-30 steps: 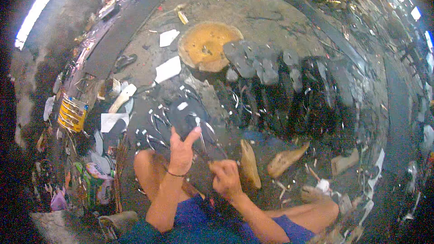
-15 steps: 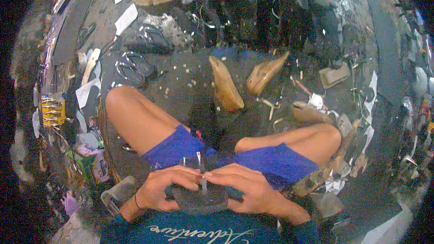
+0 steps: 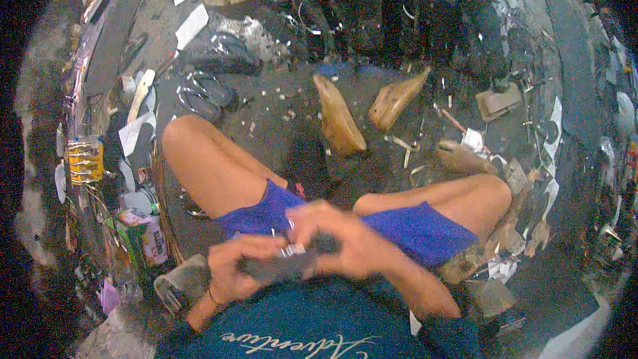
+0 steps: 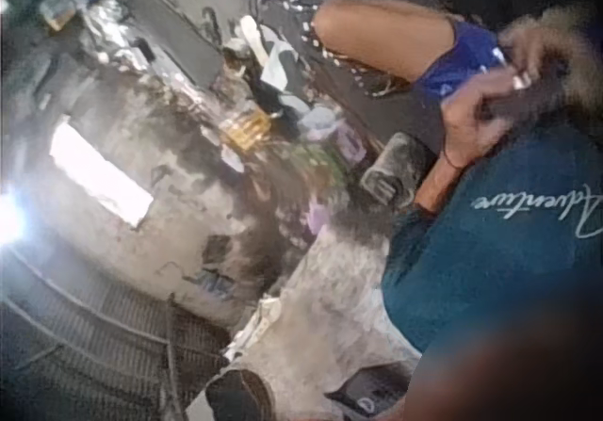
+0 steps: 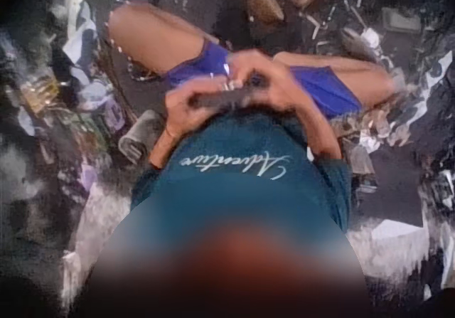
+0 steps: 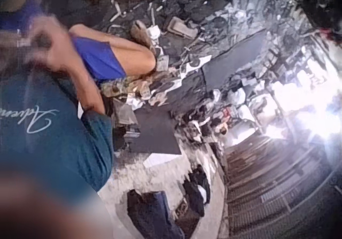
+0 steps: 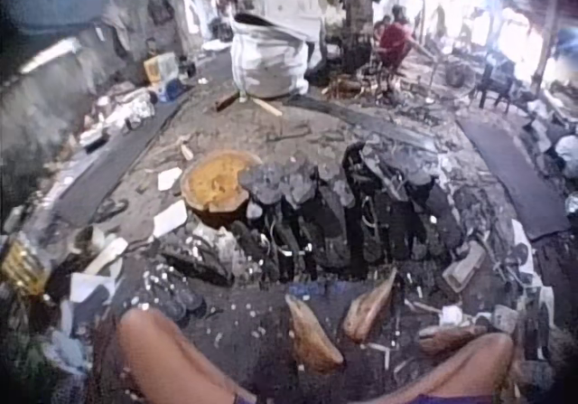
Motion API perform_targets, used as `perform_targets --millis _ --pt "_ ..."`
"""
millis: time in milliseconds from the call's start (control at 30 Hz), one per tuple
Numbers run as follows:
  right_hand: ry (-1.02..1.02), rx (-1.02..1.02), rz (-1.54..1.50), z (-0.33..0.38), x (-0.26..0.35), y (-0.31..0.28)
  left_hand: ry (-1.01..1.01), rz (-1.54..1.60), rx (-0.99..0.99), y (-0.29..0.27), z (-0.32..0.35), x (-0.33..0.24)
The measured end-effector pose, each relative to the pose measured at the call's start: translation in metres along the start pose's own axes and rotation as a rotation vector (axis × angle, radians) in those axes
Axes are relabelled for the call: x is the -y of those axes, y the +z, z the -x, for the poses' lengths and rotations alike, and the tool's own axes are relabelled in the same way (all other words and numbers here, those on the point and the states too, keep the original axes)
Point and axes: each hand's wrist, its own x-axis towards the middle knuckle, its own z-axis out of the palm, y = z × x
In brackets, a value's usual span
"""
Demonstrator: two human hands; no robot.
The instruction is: The person sits on the floor and repeatedly presses a black flip-flop sole onto a wooden shoe last, then removes it and repeats the process. The person handles multiple flip-flops and lasts, turning them over and repositioning them during the cycle.
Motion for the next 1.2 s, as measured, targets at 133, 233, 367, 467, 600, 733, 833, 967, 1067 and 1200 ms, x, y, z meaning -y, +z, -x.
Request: perform_targets --millis 133,233,367,467,600,733,833,967,1067,1200 --pt "0.227 -0.413 0.842 -0.063 -0.109 -0.029 -0.309 0.259 -0.612 -0.008 -0.02 0.013" --pt "0.455 -0.416 1.403 -0.035 -0.183 -0.035 -0.516 0.837 -0.411 -0.001 -0.025 0.028" --pt "0.908 -0.669 1.194 -0.018 -0.216 -0.054 -0.424 1.123 0.068 0.022 -0.02 0.044" --pt "0.71 -0.998 0.723 -0.028 -0.185 -0.074 -0.41 1.072 0.015 0.029 -0.024 0.059" --pt "0.4 -0.879 -0.29 0.01 -0.092 -0.063 -0.399 1.13 -0.214 0.024 -0.051 0.087" --pt "0.485 -0.582 -0.545 0.059 0.005 -0.014 -0.38 1.021 -0.333 0.011 -0.074 0.105" --pt "0.662 -0.466 -0.383 0.055 0.052 0.015 -0.346 0.876 -0.327 0.009 -0.077 0.107" --pt "0.411 -0.358 0.713 0.008 0.054 0.061 -0.466 1.076 -0.279 0.03 -0.052 0.111" --pt "0.288 -0.408 0.724 -0.019 0.024 0.081 -0.485 1.246 -0.391 0.044 -0.028 0.12" --pt "0.265 -0.455 0.734 -0.028 -0.005 0.091 -0.329 1.297 -0.392 0.039 -0.026 0.132"
